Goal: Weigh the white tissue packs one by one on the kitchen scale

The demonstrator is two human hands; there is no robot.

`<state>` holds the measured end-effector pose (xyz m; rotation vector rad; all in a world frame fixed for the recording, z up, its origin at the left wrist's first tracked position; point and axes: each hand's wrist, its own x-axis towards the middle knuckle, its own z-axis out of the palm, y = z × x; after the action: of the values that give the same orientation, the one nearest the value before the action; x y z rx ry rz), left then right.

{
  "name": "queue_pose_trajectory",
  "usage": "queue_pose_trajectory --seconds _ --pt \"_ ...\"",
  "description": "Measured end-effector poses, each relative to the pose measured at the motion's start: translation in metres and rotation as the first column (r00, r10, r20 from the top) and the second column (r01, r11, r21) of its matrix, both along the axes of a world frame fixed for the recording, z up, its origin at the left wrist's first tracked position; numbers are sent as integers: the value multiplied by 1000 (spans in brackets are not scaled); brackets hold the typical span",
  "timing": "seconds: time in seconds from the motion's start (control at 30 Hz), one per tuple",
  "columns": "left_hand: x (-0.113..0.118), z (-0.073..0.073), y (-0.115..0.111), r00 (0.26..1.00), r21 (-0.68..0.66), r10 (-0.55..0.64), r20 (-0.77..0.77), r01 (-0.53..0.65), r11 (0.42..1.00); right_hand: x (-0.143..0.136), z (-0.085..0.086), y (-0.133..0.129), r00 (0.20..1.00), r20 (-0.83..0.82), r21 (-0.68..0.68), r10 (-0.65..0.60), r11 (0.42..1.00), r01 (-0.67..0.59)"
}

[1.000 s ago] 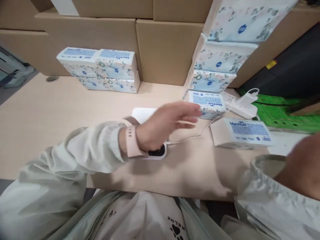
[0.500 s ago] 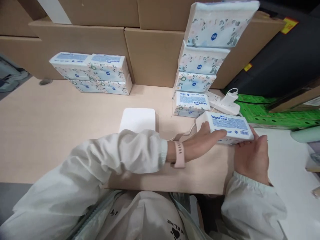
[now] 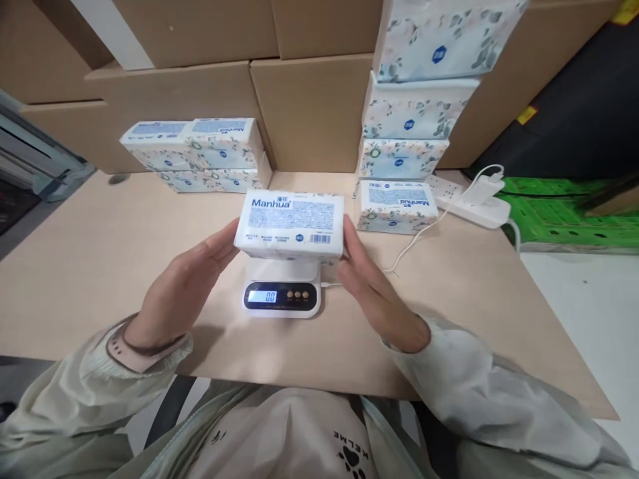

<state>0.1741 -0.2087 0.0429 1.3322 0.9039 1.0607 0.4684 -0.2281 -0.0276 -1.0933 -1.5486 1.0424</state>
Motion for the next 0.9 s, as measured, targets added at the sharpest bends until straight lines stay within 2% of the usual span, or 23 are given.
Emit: queue_pose_trajectory --seconds 0.1,0.3,0.37,0.43,0.53,0.63,0.73,0.9 --pt "-12 -17 -1 998 -68 66 -6 -66 996 -12 -15 6 985 -126 -103 119 986 -132" --pt "-24 -29 7 994 -118 112 6 -111 987 -23 -15 -2 985 -146 -157 95 981 -118" --pt "-26 -35 15 986 -96 165 3 -164 982 -23 -16 -3 992 -129 -117 13 993 -28" --pt "-28 -45 26 967 -44 256 -5 -256 966 -23 -20 -4 984 -110 -28 -143 990 140" --pt "-31 -64 40 920 -9 392 15 -391 920 -22 -26 -4 906 -142 100 -398 905 413" --pt "-34 -76 45 903 -86 425 59 -420 904 -21 -29 -3 801 -211 132 -560 796 591" --pt "-34 -77 42 904 -132 416 96 -402 906 -20 -31 1 745 -216 122 -631 740 662" --pt "-36 -77 39 901 -154 410 145 -389 908 -18 -39 2 757 -183 126 -628 748 651"
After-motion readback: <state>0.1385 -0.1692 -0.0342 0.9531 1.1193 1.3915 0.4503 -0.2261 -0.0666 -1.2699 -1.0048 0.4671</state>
